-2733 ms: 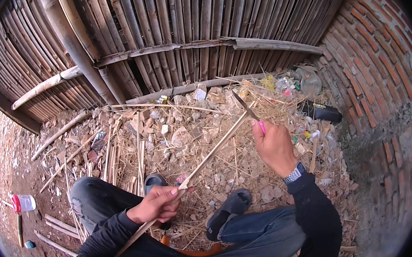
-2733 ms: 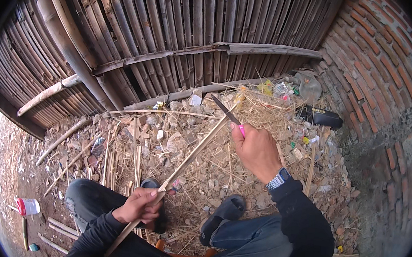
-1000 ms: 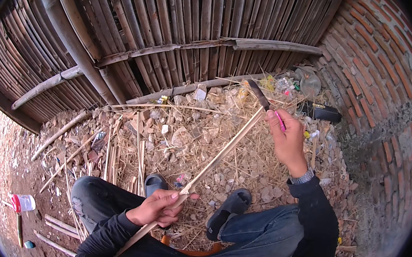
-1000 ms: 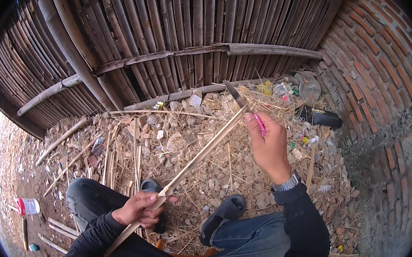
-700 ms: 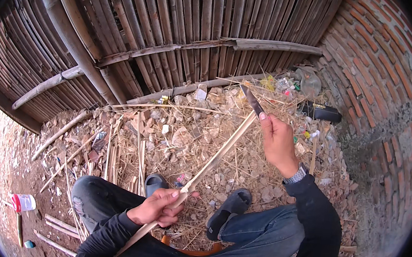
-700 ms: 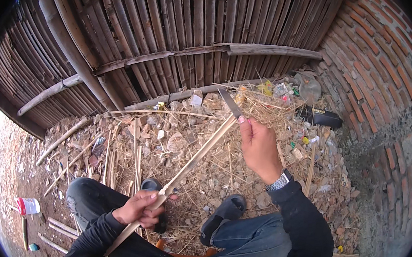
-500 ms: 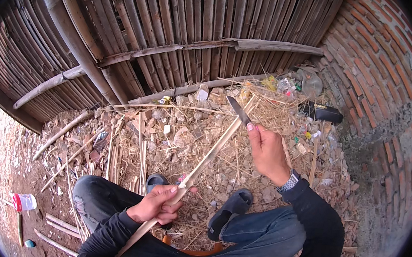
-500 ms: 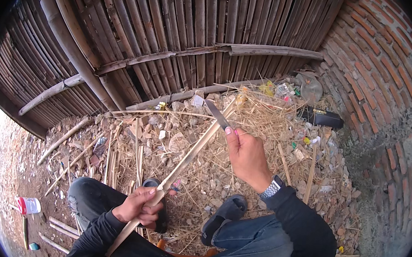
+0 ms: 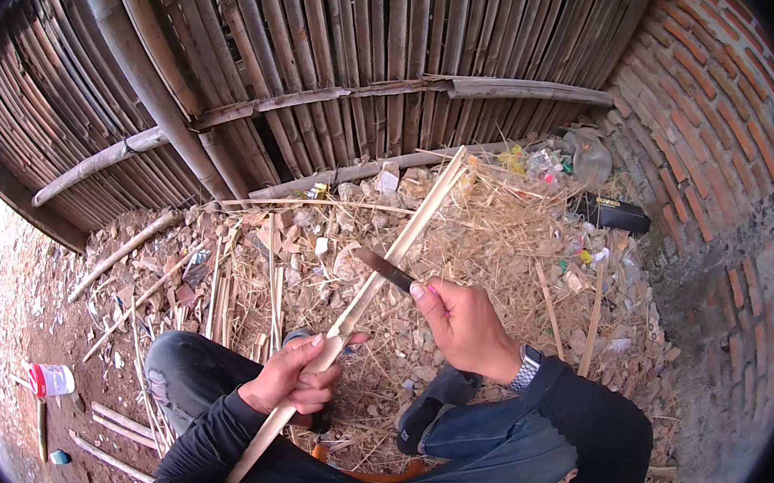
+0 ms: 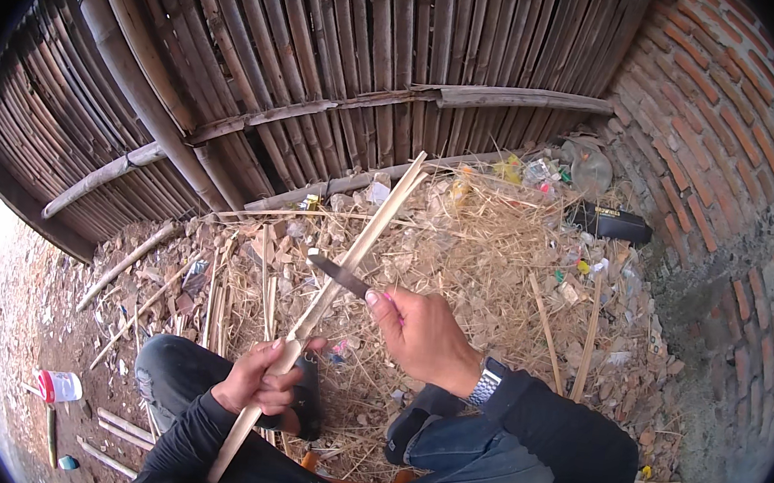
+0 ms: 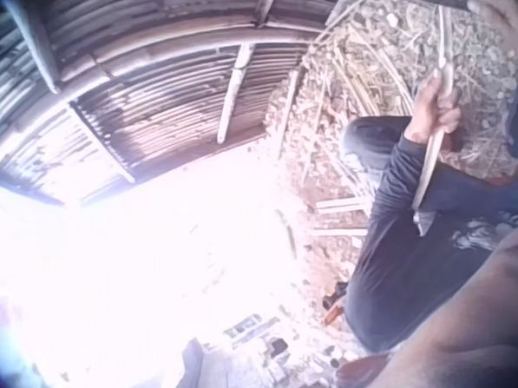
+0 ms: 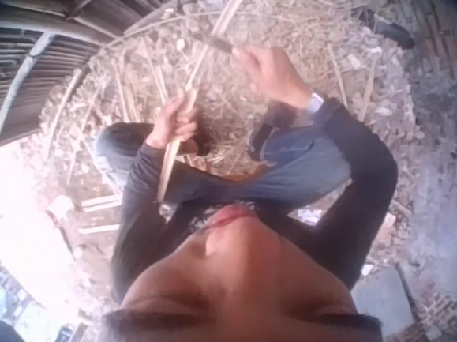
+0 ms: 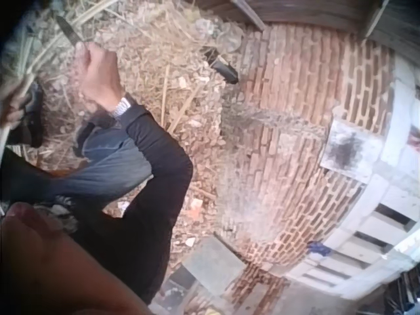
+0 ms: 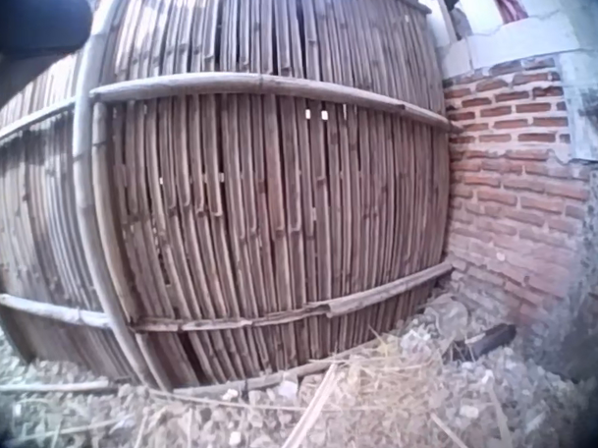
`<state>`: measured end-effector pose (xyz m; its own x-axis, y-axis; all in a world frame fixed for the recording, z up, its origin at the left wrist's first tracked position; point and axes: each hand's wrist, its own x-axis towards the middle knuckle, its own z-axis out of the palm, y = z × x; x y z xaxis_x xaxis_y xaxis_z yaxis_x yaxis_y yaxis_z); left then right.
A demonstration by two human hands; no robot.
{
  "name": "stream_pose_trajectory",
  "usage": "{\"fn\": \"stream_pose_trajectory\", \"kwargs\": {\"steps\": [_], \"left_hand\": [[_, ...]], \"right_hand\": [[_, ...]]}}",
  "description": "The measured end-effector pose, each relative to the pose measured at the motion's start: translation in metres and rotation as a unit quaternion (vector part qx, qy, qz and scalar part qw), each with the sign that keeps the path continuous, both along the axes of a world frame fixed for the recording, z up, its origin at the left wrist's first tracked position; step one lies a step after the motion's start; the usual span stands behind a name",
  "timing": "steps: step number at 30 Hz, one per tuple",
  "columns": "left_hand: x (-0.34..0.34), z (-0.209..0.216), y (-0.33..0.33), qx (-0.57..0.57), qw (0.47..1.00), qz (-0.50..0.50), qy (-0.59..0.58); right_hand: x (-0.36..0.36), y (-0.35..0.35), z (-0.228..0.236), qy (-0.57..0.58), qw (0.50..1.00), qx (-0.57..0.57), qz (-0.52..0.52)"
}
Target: The person scrapes a thin strip of bamboo using a knife to remove rough outer layers and smooth the surface. The person repeatedly pulls the knife along the length of the bamboo strip while holding it by hand, creating shavings on the ground.
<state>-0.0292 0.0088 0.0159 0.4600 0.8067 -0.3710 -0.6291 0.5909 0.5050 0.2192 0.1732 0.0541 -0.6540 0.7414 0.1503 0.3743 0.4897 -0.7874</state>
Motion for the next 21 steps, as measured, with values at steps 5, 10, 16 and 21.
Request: {"fn": "stream_pose_trajectory", "kwargs": {"steps": [5, 10, 16, 21], "left_hand": [[0.004, -0.003, -0.007, -0.010, 0.998, -0.030, -0.055], [0.009, -0.002, -0.004, 0.007, 0.999, -0.043, 0.005], [0.005, 0.002, 0.004, 0.005, 1.000, 0.013, 0.027], [0.006, 0.005, 0.003, 0.013, 0.999, 0.017, 0.039]], "right_hand": [[0.020, 0.061, 0.007, 0.067, 0.977, 0.103, -0.175], [0.029, 0.060, 0.009, 0.037, 0.977, 0.100, -0.185], [-0.004, -0.007, -0.009, 0.022, 0.999, -0.001, -0.023], [-0.009, -0.034, -0.009, 0.005, 0.999, -0.043, 0.028]]}}
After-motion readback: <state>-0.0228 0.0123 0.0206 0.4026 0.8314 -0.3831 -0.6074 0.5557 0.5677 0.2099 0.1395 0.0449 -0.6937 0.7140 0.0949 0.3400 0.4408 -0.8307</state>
